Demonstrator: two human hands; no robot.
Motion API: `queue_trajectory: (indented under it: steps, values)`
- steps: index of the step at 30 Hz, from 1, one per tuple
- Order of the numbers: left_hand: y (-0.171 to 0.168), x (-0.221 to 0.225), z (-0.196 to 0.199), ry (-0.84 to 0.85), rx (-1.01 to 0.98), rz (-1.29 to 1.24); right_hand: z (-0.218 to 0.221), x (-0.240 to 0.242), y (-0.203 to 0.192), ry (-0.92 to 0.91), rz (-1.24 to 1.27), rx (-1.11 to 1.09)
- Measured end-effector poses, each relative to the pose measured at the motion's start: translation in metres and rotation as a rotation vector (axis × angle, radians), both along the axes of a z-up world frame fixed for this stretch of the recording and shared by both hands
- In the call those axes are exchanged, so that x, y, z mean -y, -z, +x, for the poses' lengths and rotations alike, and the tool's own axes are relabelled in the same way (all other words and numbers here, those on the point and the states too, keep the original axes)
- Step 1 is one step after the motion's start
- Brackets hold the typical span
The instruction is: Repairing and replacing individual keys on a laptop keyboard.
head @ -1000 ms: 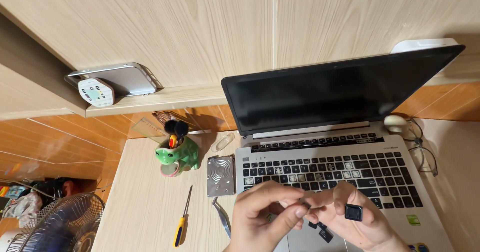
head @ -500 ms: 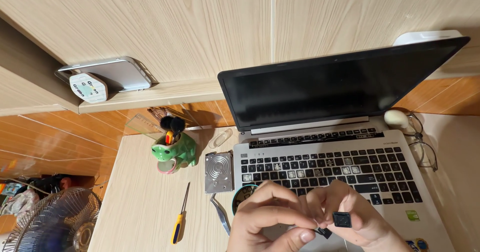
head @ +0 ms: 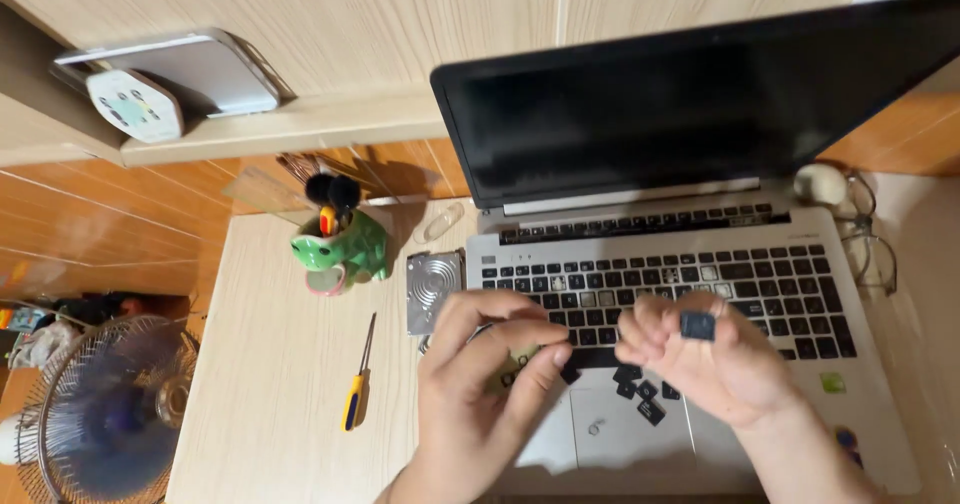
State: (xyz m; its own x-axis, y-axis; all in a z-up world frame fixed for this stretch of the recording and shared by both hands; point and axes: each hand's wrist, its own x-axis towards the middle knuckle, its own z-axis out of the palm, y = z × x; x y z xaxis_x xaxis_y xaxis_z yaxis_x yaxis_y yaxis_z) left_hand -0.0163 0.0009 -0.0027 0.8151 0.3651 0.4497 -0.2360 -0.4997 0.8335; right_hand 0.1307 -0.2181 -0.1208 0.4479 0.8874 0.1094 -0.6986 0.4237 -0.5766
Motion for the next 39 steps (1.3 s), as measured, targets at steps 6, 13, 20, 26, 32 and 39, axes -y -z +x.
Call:
queue_trajectory:
  steps: [6, 13, 20, 26, 32, 39]
  values:
    - [0.058, 0.007, -0.022, 0.368, -0.277, 0.094, 0.002, -0.004, -0.008, 0.042, -0.032, -0.052]
    - [0.129, 0.042, -0.033, 0.476, -0.374, 0.531, 0.004, -0.005, -0.007, 0.03, -0.028, -0.082]
    - [0.134, 0.048, -0.032, 0.452, -0.365, 0.739, 0.005, -0.005, -0.009, 0.022, -0.017, -0.091]
    - [0.125, 0.043, -0.02, 0.647, -0.356, 0.886, 0.007, -0.003, -0.005, 0.018, 0.005, -0.125]
    - [0.122, 0.041, -0.005, 0.62, -0.335, 0.979, 0.005, -0.012, -0.018, 0.001, -0.018, -0.071]
    - [0.132, 0.038, 0.002, 0.686, -0.302, 0.998, 0.006, -0.011, -0.014, -0.059, 0.038, -0.012]
